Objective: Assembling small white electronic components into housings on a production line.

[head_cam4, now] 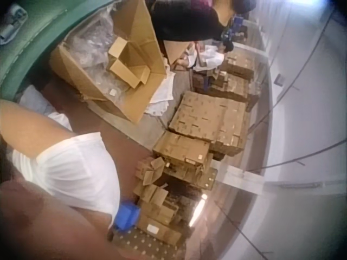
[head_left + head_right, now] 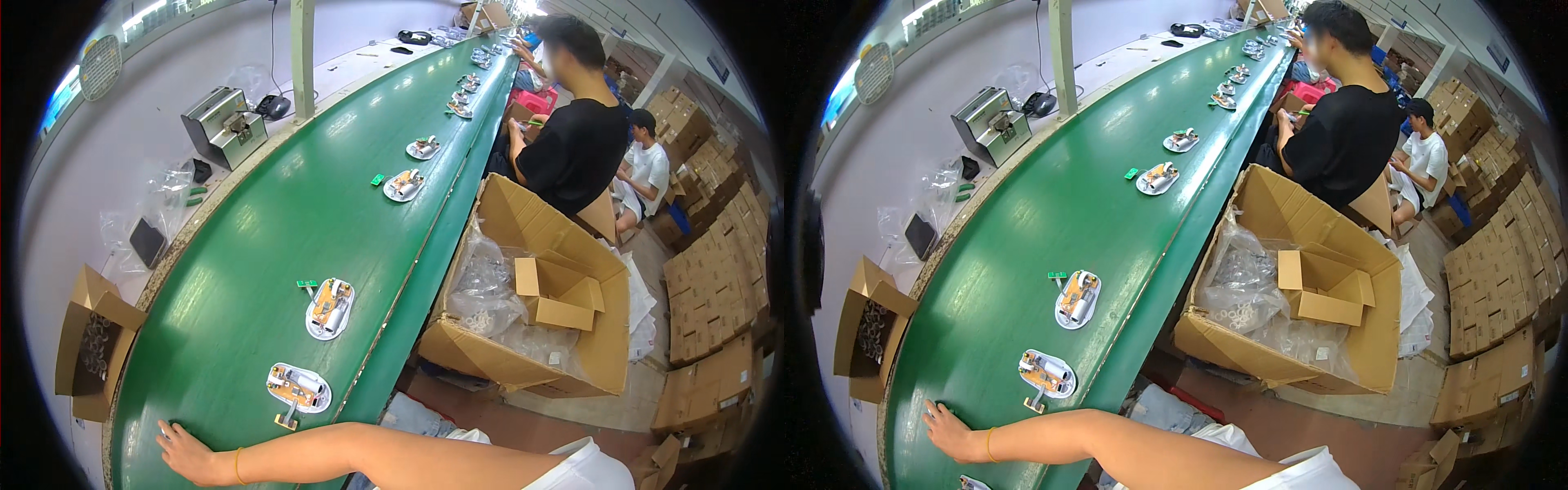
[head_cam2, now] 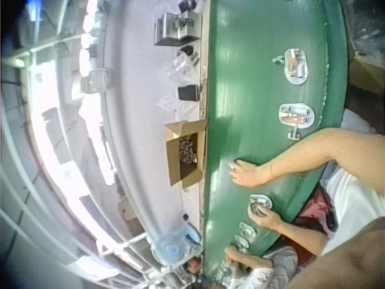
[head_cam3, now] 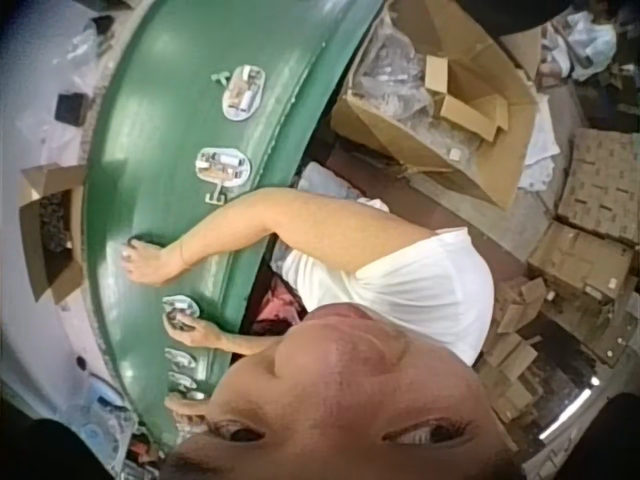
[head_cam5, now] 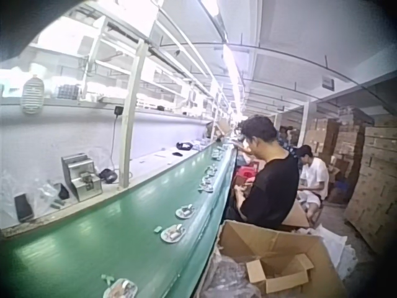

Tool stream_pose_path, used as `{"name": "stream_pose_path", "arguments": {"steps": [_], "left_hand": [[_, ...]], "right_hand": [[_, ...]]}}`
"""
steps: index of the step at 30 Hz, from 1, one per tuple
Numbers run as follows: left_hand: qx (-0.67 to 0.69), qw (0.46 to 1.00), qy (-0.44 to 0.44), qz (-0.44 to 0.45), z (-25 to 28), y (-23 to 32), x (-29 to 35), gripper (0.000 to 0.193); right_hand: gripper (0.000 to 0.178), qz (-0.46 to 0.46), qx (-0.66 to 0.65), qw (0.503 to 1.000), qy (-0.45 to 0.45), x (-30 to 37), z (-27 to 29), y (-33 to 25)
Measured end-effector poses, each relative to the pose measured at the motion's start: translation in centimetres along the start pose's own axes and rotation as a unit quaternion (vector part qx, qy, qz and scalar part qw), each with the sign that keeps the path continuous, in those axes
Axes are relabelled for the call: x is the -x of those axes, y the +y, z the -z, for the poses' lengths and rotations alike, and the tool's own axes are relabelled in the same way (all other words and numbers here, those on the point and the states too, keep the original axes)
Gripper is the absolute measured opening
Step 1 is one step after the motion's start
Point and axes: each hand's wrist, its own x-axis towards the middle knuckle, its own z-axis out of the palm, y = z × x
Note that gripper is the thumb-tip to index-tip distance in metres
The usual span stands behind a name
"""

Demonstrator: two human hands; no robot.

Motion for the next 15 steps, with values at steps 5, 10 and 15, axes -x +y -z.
{"name": "stream_pose_path", "arguments": {"steps": [5,10,15], "left_hand": [[0.173,0.949,0.057,-0.258,-2.9,-6.3,-3.1,0.037],[0.185,0.948,0.051,-0.255,-1.8,-3.6,-1.8,0.034],[0.02,1.0,0.004,-0.011,0.0,0.0,-0.7,0.033]], "right_hand": [[0.035,0.018,0.003,0.999,0.027,-1.9,-4.3,0.4],[0.035,0.024,0.006,0.999,0.021,-2.3,-7.4,1.0],[0.034,0.023,0.012,0.999,0.02,-3.0,-7.3,1.3]]}}
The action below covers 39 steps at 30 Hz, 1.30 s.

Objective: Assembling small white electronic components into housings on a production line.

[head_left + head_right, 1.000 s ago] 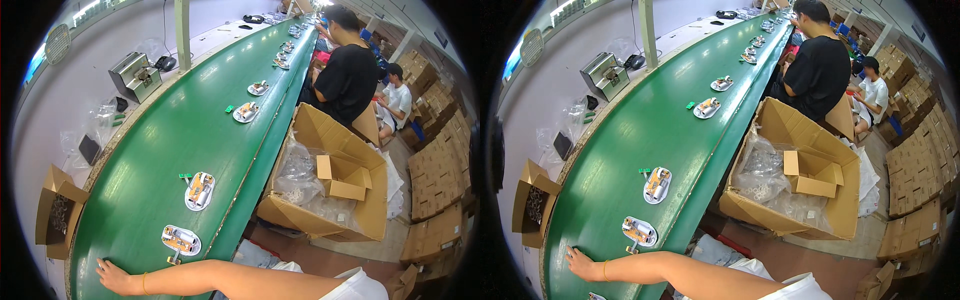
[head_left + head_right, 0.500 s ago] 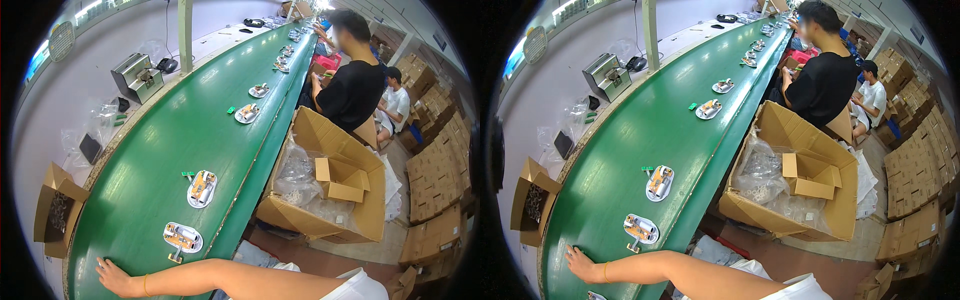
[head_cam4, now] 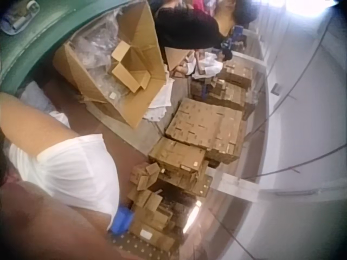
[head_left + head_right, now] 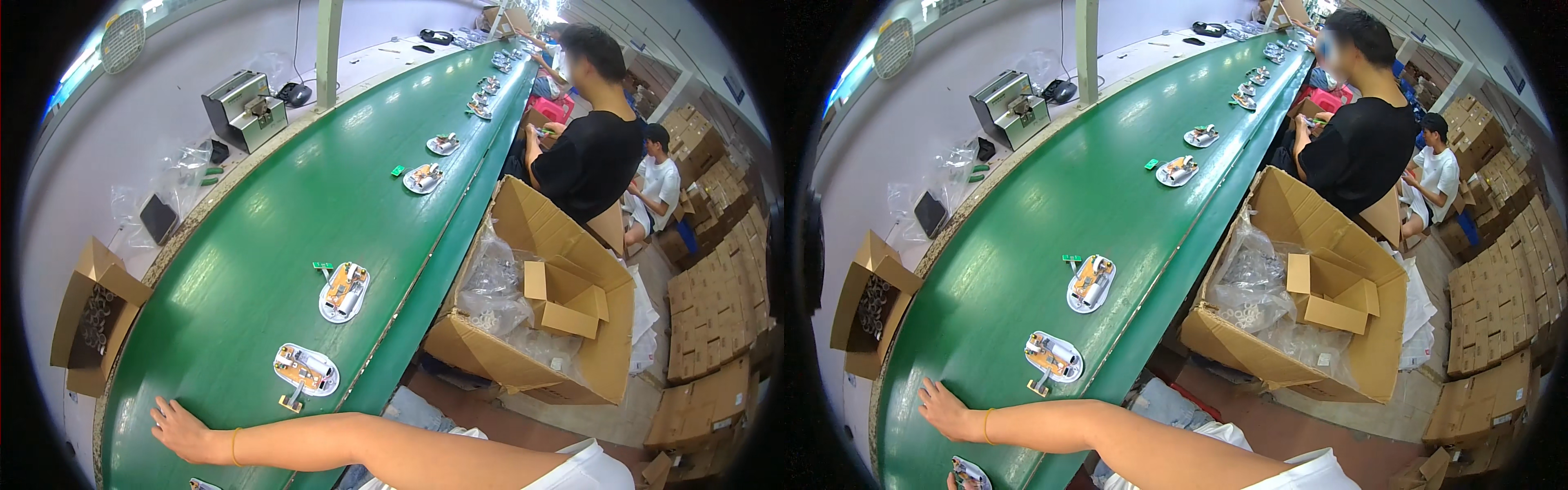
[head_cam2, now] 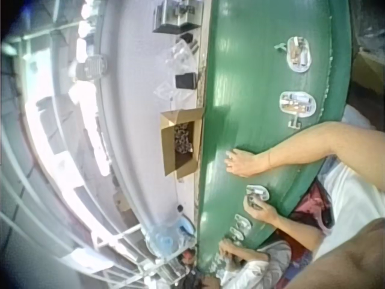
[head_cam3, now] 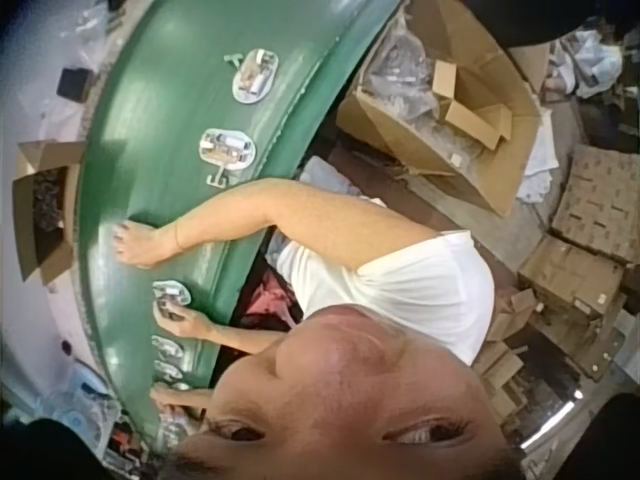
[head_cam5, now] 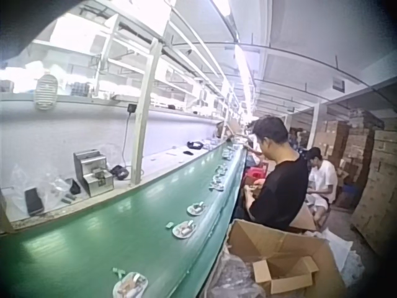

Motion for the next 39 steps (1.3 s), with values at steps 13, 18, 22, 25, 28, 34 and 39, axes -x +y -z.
{"name": "stream_pose_path", "arguments": {"steps": [13,18,22,25,28,34,39], "left_hand": [[0.002,0.807,0.291,-0.515,-6.3,-24.3,-3.7,0.033],[0.024,0.841,0.257,-0.475,-7.3,-25.1,-2.3,0.033],[0.037,0.864,0.231,-0.445,-7.7,-25.1,-2.0,0.032],[0.041,0.879,0.214,-0.424,-7.4,-25.1,-2.1,0.032],[0.042,0.895,0.197,-0.397,-7.0,-24.8,-1.7,0.032],[0.034,0.996,0.013,-0.086,-2.2,-15.4,1.4,0.034],[0.115,0.99,0.003,0.078,0.0,-3.9,0.8,0.037]], "right_hand": [[0.026,0.029,-0.002,0.999,0.032,-0.7,-0.6,-1.7],[0.022,0.028,0.005,0.999,0.031,-0.2,-1.1,-0.8],[0.02,0.037,0.003,0.997,0.064,0.1,-0.5,0.0],[0.02,0.04,0.002,0.998,0.049,0.1,0.1,0.3],[0.021,0.047,-0.002,0.998,0.031,0.2,0.7,0.7],[0.013,0.041,-0.066,0.995,0.069,-0.4,0.2,1.0],[0.01,0.06,-0.024,0.992,0.109,0.5,4.5,1.8]]}}
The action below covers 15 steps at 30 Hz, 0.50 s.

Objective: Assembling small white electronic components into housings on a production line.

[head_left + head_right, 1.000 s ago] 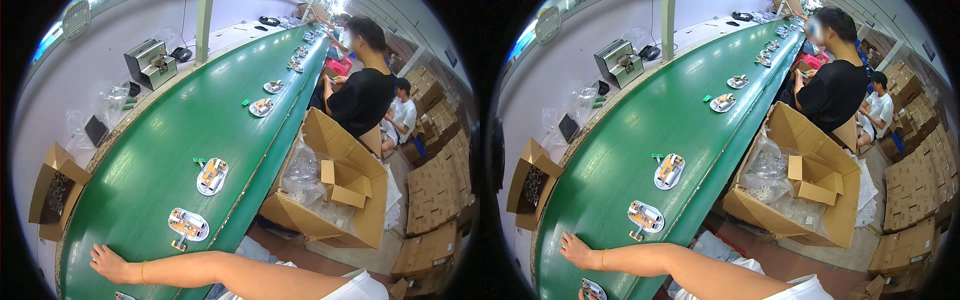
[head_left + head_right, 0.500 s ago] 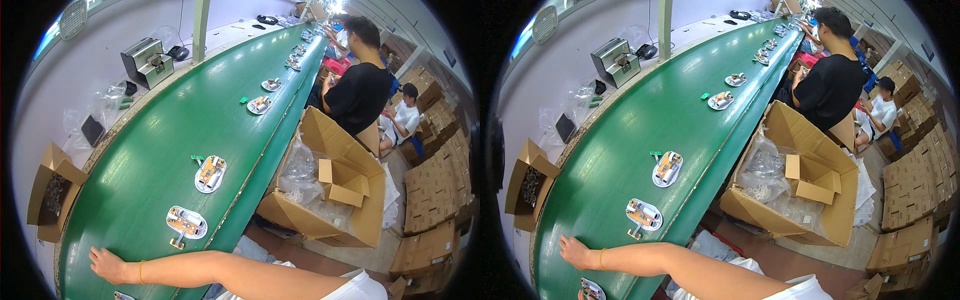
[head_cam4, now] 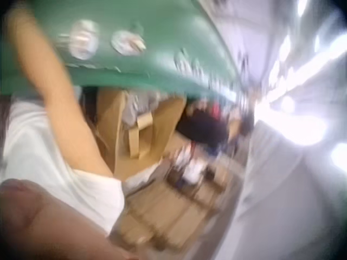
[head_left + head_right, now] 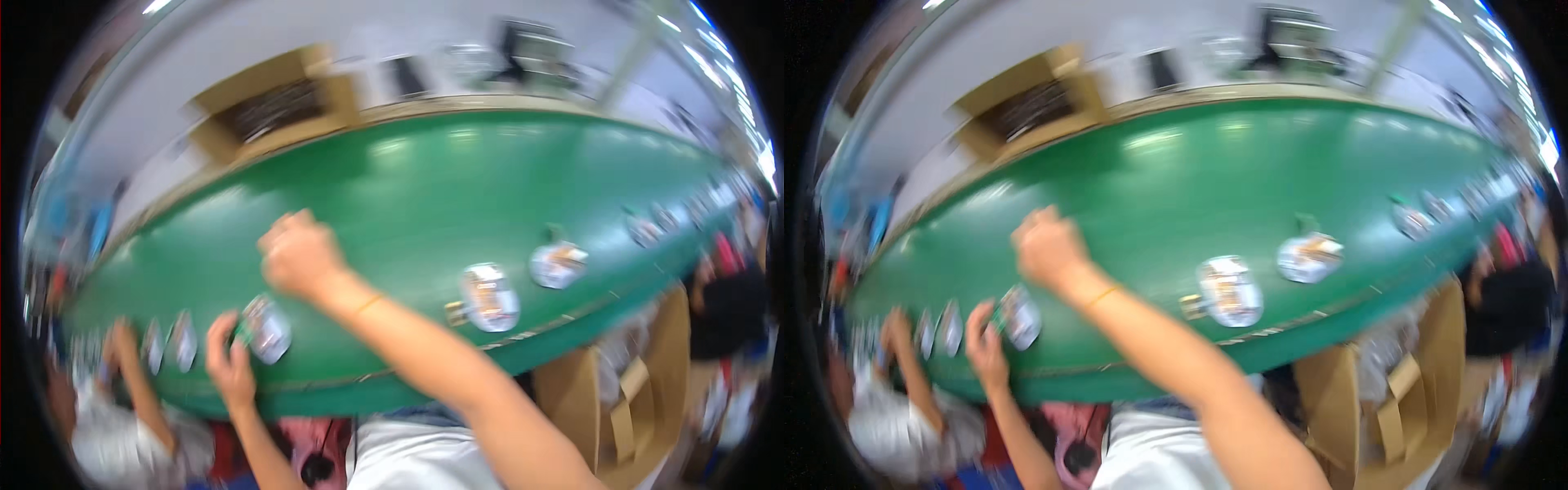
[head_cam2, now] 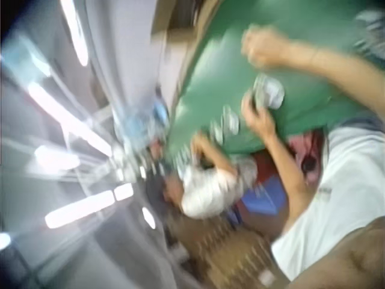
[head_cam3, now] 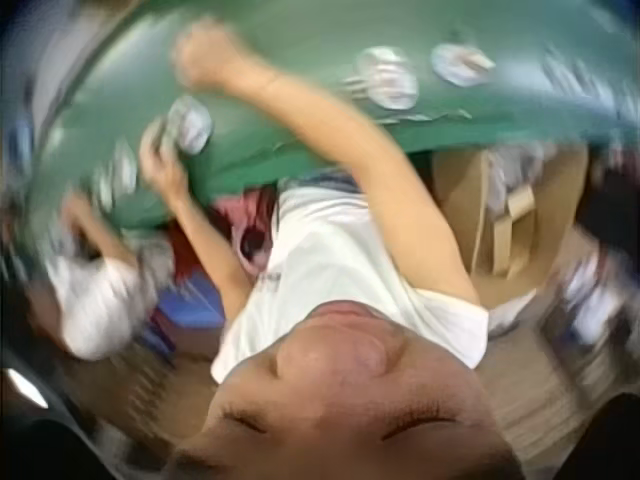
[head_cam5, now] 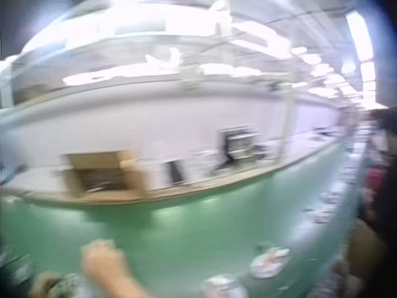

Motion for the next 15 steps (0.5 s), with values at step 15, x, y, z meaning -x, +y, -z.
{"name": "stream_pose_path", "arguments": {"steps": [15], "left_hand": [[-0.18,0.981,0.056,-0.036,-3.0,10.1,5.7,0.027]], "right_hand": [[0.016,0.064,0.014,0.998,0.022,0.8,1.5,1.2]]}}
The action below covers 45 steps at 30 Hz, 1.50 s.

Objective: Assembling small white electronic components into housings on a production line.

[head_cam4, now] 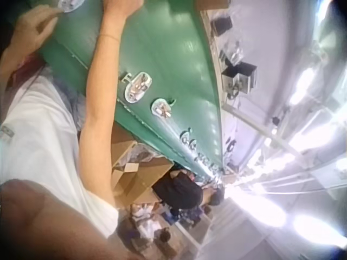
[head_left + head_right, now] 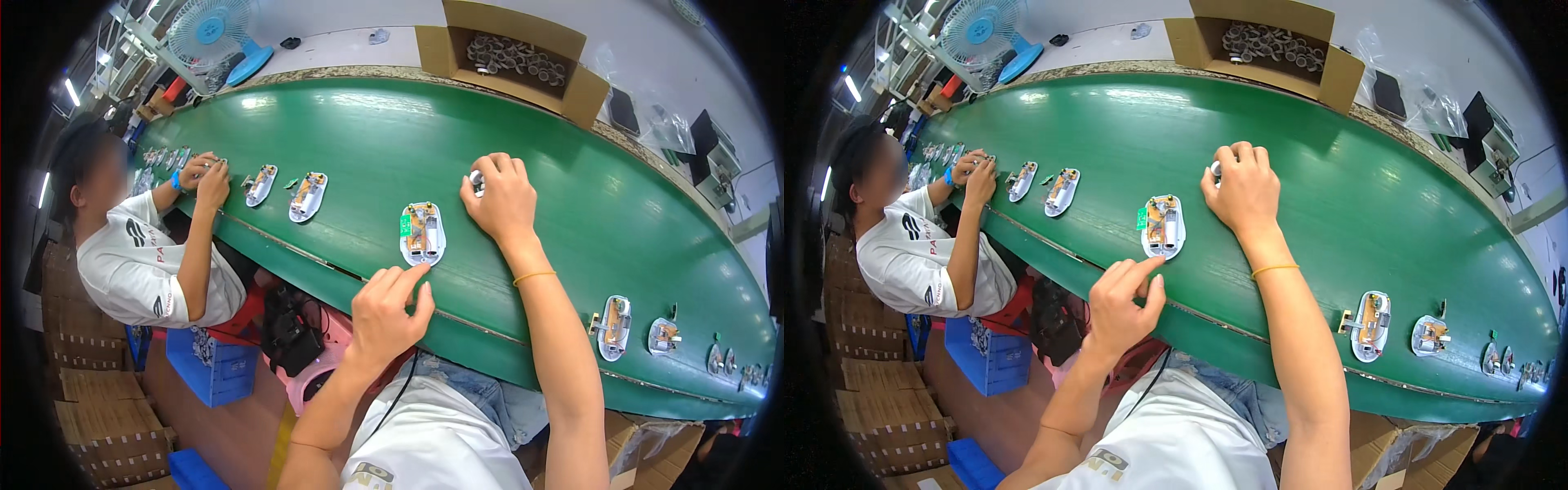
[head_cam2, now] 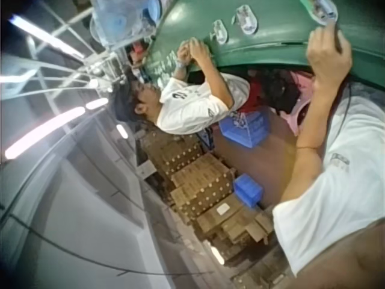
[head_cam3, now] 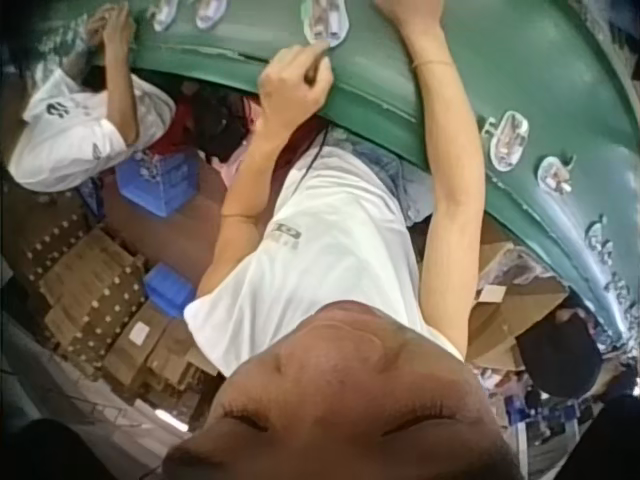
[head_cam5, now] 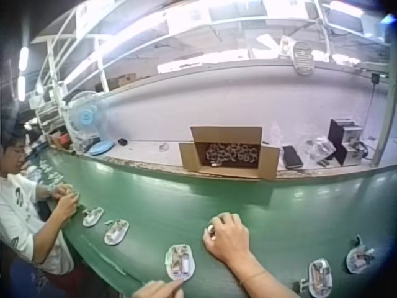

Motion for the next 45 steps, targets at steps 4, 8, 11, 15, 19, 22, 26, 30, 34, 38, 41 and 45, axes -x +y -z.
{"name": "stream_pose_path", "arguments": {"steps": [4,8,11,15,19,22,26,30,34,38,41,45], "left_hand": [[-0.003,0.999,0.018,0.046,-1.6,-1.0,0.6,0.026],[-0.004,0.998,0.047,0.033,-0.7,-2.6,0.1,0.023],[-0.017,0.997,0.067,0.019,-0.2,-3.3,-0.8,0.019],[0.012,0.998,0.052,0.025,-1.3,-4.9,0.0,0.017],[0.002,0.998,0.043,0.043,-1.2,-4.7,0.1,0.02],[0.016,0.999,0.038,0.033,-1.4,-5.0,0.3,0.021],[0.023,0.998,0.04,0.03,-1.6,-5.0,0.2,0.021],[0.034,0.998,0.039,0.033,-1.5,-5.2,0.1,0.02],[0.041,0.998,0.038,0.032,-1.3,-5.2,0.1,0.018],[0.05,0.998,0.03,0.025,-1.4,-5.4,0.2,0.019],[0.049,0.998,0.04,0.018,-1.2,-5.4,0.1,0.017],[0.118,0.991,0.044,0.036,-0.8,-5.7,-0.2,0.014]], "right_hand": [[0.015,-0.002,-0.006,1.0,-0.009,0.0,0.2,0.1],[0.015,-0.009,-0.02,1.0,-0.011,-0.2,0.5,-0.3],[0.016,-0.01,-0.027,0.999,-0.025,-0.4,1.0,-0.1],[0.014,-0.009,-0.018,0.999,-0.04,-0.3,1.6,-0.7],[0.014,-0.007,-0.034,0.998,-0.05,-0.2,1.7,-0.6],[0.014,-0.004,-0.044,0.997,-0.057,-0.2,2.2,-0.6],[0.014,0.001,-0.06,0.995,-0.076,-0.1,2.7,-0.1],[0.015,0.013,-0.066,0.993,-0.092,-0.1,3.0,-0.1],[0.016,0.012,-0.063,0.992,-0.105,-0.1,2.9,0.0],[0.016,0.019,-0.065,0.992,-0.106,-0.2,3.0,0.2],[0.016,0.018,-0.068,0.991,-0.112,-0.3,3.1,0.3],[0.016,0.016,-0.072,0.99,-0.116,-0.3,3.3,0.4]]}}
